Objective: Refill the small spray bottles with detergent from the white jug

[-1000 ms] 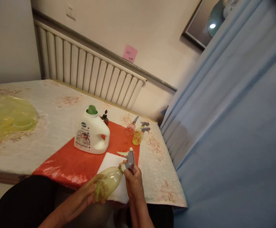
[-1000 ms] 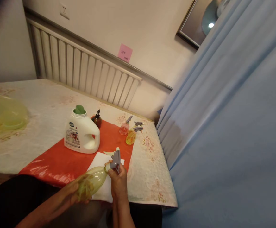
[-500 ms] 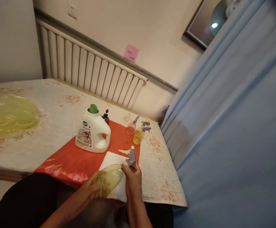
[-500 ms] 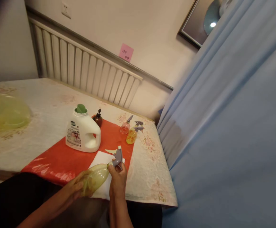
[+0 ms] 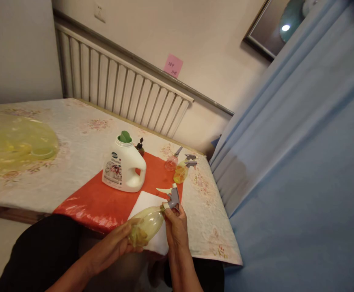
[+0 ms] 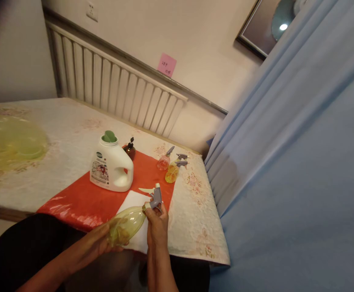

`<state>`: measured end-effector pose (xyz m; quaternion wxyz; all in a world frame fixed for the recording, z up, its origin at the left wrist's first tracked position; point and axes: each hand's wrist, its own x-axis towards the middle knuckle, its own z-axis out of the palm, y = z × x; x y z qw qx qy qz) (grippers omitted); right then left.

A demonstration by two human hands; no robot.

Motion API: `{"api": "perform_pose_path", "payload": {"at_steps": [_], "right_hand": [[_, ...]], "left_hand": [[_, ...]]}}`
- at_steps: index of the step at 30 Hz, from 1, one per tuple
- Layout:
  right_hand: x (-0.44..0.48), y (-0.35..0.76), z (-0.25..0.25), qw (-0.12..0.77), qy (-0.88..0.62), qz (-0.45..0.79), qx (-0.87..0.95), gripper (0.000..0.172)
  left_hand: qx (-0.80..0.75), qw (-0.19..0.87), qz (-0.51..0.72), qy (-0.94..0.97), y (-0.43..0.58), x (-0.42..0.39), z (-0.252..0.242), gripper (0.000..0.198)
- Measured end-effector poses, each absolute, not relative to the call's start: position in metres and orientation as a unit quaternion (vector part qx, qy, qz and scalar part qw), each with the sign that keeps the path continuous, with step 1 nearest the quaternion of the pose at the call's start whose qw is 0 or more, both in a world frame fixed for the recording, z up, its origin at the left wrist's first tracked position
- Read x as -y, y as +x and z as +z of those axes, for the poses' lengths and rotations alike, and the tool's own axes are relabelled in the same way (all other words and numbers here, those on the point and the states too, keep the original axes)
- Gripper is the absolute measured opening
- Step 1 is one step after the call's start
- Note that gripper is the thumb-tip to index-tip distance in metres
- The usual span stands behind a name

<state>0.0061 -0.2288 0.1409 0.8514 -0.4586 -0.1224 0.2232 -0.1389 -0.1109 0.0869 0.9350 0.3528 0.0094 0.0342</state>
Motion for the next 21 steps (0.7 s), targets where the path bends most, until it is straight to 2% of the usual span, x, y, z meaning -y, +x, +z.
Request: {"api": "perform_pose_path", "payload": {"at_steps": [9, 14, 21], "right_hand": [[0.2314, 0.0087, 0.1377, 0.845, -0.493, 0.174, 0.109, 0.043], [0.2324, 0.0098, 0.1385, 0.85, -0.489, 0.16, 0.115, 0.054], [0.2333, 0.0075, 0.1398, 0.844, -0.5, 0.153, 0.116, 0.048]], "left_hand": [[-0.036, 0.94, 0.05, 0.335, -0.1354, 0.1082, 0.0874, 0.065], [-0.049, 0.936, 0.047, 0.345, -0.1361, 0.1063, 0.0835, 0.063], [-0.062, 0.937, 0.047, 0.341, -0.1358, 0.1065, 0.0852, 0.059]]}}
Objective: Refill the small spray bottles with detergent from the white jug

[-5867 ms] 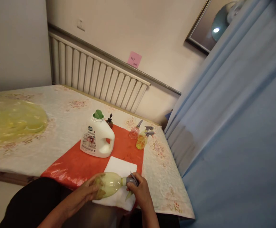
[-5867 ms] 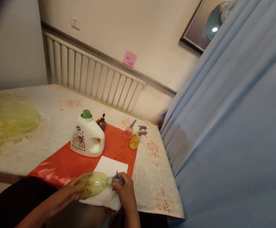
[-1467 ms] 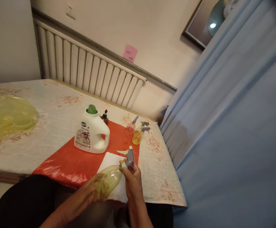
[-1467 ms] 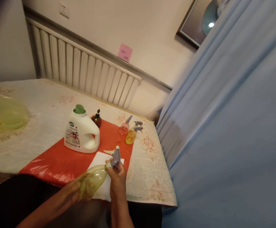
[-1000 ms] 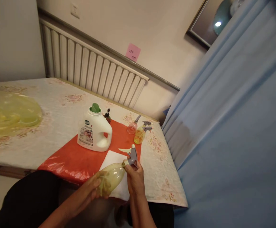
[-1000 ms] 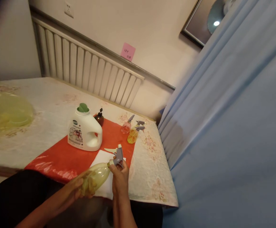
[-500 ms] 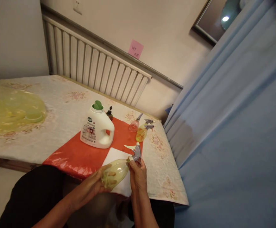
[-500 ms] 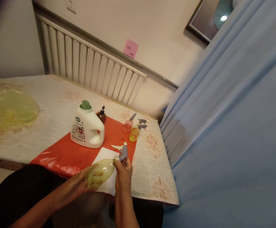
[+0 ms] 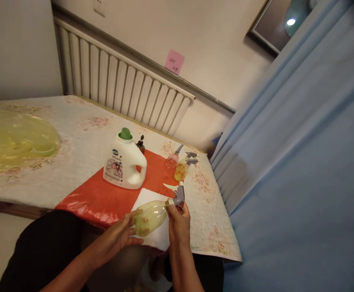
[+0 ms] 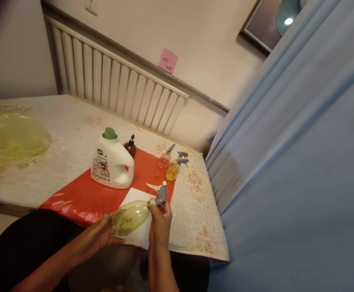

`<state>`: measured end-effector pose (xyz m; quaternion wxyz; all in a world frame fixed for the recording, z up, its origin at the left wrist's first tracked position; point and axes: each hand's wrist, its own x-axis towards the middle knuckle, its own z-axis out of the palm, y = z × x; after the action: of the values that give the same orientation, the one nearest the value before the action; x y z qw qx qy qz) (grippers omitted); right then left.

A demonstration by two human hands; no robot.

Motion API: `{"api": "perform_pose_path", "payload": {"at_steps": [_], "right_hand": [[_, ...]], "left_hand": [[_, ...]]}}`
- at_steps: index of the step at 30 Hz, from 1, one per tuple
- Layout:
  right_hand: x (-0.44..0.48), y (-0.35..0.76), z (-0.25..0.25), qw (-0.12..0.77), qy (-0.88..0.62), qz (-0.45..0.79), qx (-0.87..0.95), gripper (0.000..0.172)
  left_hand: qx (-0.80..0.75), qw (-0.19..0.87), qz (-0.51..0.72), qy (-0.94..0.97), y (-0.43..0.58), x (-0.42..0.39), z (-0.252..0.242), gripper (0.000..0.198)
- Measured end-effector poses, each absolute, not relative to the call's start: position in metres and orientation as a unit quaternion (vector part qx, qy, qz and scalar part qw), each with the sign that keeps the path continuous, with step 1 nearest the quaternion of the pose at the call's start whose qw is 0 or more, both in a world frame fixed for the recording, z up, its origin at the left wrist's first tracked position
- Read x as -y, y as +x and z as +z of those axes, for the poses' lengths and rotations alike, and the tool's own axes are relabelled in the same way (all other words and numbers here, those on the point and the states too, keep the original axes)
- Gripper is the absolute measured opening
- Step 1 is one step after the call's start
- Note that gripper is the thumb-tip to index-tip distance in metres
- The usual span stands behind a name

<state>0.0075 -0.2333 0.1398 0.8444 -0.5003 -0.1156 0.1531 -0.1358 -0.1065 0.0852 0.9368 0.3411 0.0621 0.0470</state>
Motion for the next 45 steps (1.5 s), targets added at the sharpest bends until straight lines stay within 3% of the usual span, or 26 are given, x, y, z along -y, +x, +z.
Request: {"api": "perform_pose_path", "payload": {"at_steps": [16, 26, 39, 45], "right_hand": [[0.233, 0.002, 0.141, 0.841, -0.506, 0.155, 0.116, 0.038], [0.234, 0.001, 0.14, 0.83, -0.524, 0.148, 0.118, 0.045], [0.239, 0.009, 0.127, 0.832, -0.504, 0.183, 0.143, 0.05], [0.239, 0.008, 0.126, 0.829, -0.51, 0.186, 0.136, 0.048]], "left_hand": [[-0.066, 0.936, 0.054, 0.342, -0.137, 0.107, 0.085, 0.054], [-0.108, 0.911, 0.061, 0.393, -0.14, 0.111, 0.098, 0.059], [-0.042, 0.941, 0.026, 0.335, -0.136, 0.117, 0.095, 0.042], [-0.088, 0.947, 0.018, 0.309, -0.131, 0.117, 0.09, 0.051]]}}
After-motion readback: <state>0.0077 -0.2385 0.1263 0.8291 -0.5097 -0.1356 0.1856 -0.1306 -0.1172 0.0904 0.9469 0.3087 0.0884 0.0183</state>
